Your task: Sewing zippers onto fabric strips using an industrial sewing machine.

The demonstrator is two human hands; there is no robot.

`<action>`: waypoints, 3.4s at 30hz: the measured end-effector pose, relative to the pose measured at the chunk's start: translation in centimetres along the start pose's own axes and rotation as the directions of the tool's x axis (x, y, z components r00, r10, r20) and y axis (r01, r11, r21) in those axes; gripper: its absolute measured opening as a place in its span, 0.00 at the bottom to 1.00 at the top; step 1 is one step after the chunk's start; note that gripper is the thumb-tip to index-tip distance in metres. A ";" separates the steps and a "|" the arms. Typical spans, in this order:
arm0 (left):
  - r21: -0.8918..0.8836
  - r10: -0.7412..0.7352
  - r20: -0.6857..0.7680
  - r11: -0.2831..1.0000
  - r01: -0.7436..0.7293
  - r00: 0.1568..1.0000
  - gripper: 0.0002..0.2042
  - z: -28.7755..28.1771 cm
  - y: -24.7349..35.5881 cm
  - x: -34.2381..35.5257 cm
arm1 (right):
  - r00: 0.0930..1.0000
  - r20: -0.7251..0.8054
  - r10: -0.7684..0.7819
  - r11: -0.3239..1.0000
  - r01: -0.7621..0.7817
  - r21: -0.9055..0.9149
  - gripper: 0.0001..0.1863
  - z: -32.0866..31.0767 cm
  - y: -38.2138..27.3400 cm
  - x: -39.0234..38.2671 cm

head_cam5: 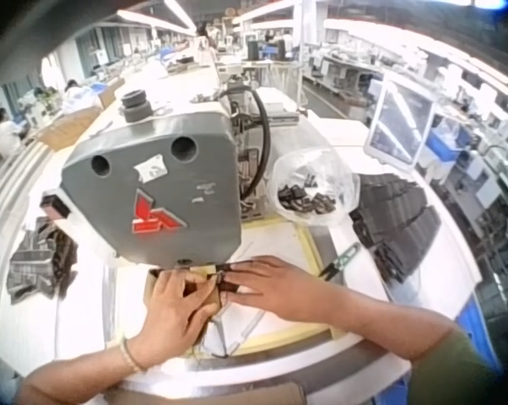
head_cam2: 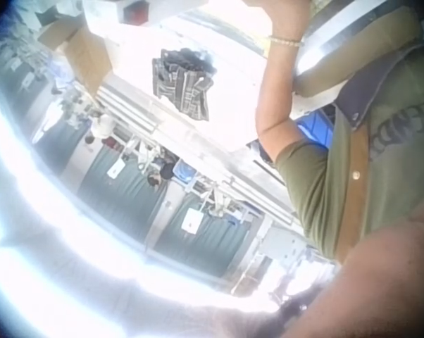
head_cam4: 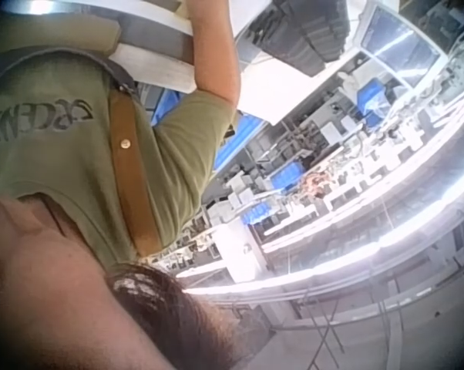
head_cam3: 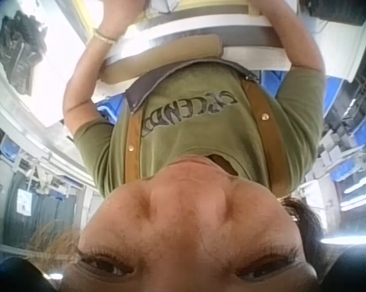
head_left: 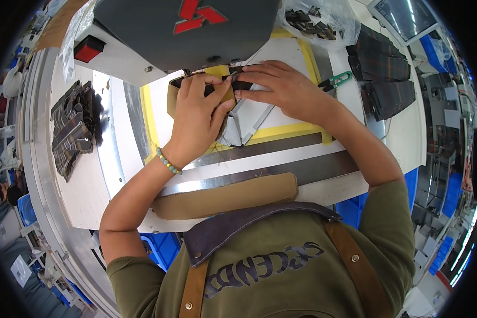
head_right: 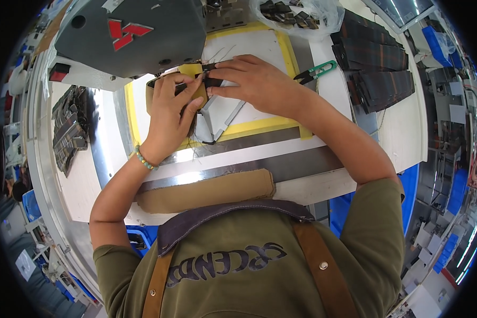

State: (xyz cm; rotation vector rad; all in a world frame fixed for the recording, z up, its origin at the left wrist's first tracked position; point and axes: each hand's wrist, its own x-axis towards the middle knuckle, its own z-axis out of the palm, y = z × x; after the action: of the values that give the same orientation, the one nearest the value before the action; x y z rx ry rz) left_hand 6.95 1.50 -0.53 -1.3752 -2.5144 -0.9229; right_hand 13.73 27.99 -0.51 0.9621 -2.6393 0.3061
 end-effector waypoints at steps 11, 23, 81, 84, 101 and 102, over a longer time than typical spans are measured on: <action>-0.014 0.124 0.067 0.992 -0.123 0.990 0.21 0.7 -0.4 0.2 | 0.995 -0.095 0.034 0.998 -0.029 0.050 0.24 0.9 0.1 -0.4; 0.225 0.028 0.108 0.973 -0.052 0.994 0.29 -0.3 -0.4 1.3 | 0.997 -0.070 0.044 0.999 -0.044 0.001 0.26 1.2 0.0 -0.4; 0.236 0.041 0.167 0.969 -0.080 0.985 0.17 -0.7 -5.8 2.7 | 0.975 -0.219 -0.019 0.998 0.007 -0.055 0.21 1.5 3.9 1.5; 0.215 -0.078 0.244 0.976 0.025 0.967 0.17 -0.9 -5.2 3.0 | 0.972 -0.214 -0.092 0.991 0.067 -0.120 0.22 1.1 3.7 1.7; 0.192 0.107 0.128 0.973 -0.130 0.986 0.25 -1.4 -4.3 1.0 | 0.990 0.042 0.132 0.959 -0.117 -0.258 0.28 0.8 0.5 1.0; 0.191 0.106 0.127 0.973 -0.129 0.986 0.25 -1.4 -4.2 1.1 | 0.990 0.043 0.131 0.959 -0.116 -0.258 0.28 0.9 0.5 0.9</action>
State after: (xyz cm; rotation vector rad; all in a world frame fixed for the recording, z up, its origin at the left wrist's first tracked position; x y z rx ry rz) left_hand 2.71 -0.21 -0.90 -1.5328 -2.4937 -0.5675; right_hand 12.60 27.58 -1.04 0.7354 -2.7134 -0.0364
